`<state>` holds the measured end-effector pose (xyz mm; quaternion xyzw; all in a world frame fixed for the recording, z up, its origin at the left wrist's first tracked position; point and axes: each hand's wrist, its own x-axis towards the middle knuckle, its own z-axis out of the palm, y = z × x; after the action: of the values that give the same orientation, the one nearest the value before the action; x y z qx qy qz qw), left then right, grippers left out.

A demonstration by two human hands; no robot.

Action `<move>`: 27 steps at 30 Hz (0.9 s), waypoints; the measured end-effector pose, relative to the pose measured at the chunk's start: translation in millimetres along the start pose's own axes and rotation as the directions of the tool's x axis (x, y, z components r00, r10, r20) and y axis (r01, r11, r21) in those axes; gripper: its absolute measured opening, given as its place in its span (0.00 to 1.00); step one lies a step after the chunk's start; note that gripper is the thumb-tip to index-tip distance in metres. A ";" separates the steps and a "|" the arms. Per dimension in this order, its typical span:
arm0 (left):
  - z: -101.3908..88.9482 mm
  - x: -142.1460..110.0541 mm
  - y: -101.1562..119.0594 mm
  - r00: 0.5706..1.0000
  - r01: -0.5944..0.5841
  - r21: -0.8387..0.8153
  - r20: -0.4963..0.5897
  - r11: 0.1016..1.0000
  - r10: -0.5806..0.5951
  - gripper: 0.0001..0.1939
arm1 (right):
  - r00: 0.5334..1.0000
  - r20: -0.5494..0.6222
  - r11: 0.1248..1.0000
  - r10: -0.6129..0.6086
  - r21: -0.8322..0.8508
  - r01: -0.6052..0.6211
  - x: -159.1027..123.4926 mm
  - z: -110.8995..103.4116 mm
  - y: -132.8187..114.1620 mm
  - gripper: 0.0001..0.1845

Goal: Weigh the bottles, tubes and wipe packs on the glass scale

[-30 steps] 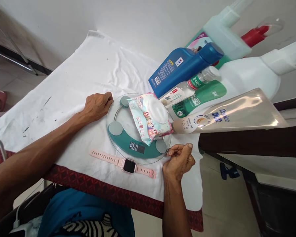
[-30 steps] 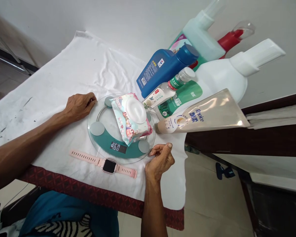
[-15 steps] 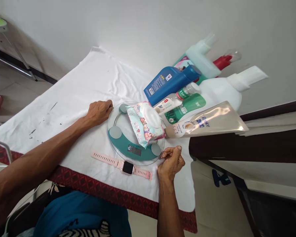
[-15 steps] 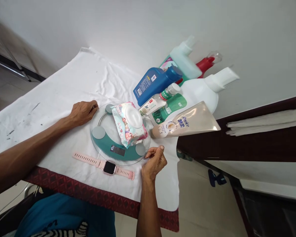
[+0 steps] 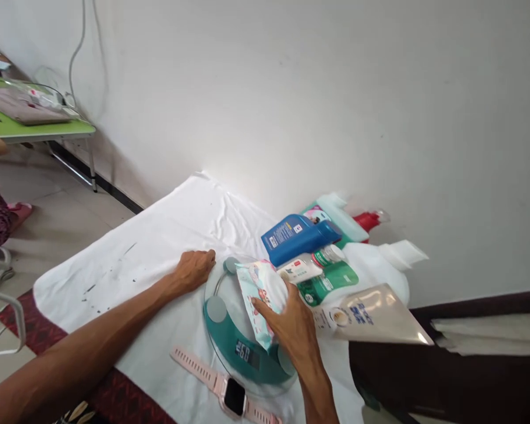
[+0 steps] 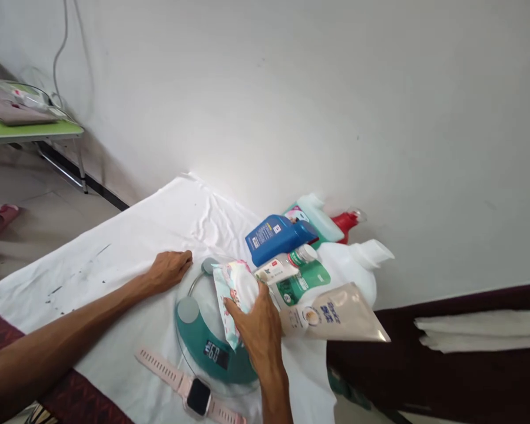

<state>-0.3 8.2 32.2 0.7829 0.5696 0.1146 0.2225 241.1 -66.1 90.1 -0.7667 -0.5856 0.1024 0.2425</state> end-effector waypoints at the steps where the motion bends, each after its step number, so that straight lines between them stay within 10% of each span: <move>1: 1.2 0.5 -0.9 1.000 -0.008 -0.017 0.000 1.000 0.008 0.13 | 0.999 0.023 1.000 0.030 0.006 -0.030 2.4 -3.2 0.7 0.43; 7: 10.7 5.3 -5.4 0.999 -0.032 -0.098 0.009 0.995 0.033 0.15 | 0.995 -0.092 0.999 -0.027 0.021 0.030 32.9 -22.8 -30.8 0.41; 11: 11.1 8.2 -6.0 0.999 -0.035 -0.099 0.031 0.995 0.038 0.15 | 0.973 -0.020 0.973 -0.229 0.025 0.230 111.3 32.1 -95.3 0.36; 19: 10.9 17.9 -6.2 0.993 -0.035 -0.158 0.106 0.987 0.052 0.14 | 0.964 0.000 0.962 -0.264 -0.076 0.264 291.7 149.4 -195.4 0.34; 27: 12.7 21.2 -5.6 0.985 -0.014 -0.159 0.167 0.987 0.040 0.13 | 0.963 0.111 0.964 -0.247 -0.075 0.256 344.3 191.1 -207.1 0.44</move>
<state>7.4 26.8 16.9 0.7775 0.5270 0.0949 0.3298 82.1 349.0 71.1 -0.6898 -0.6938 0.0831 0.1897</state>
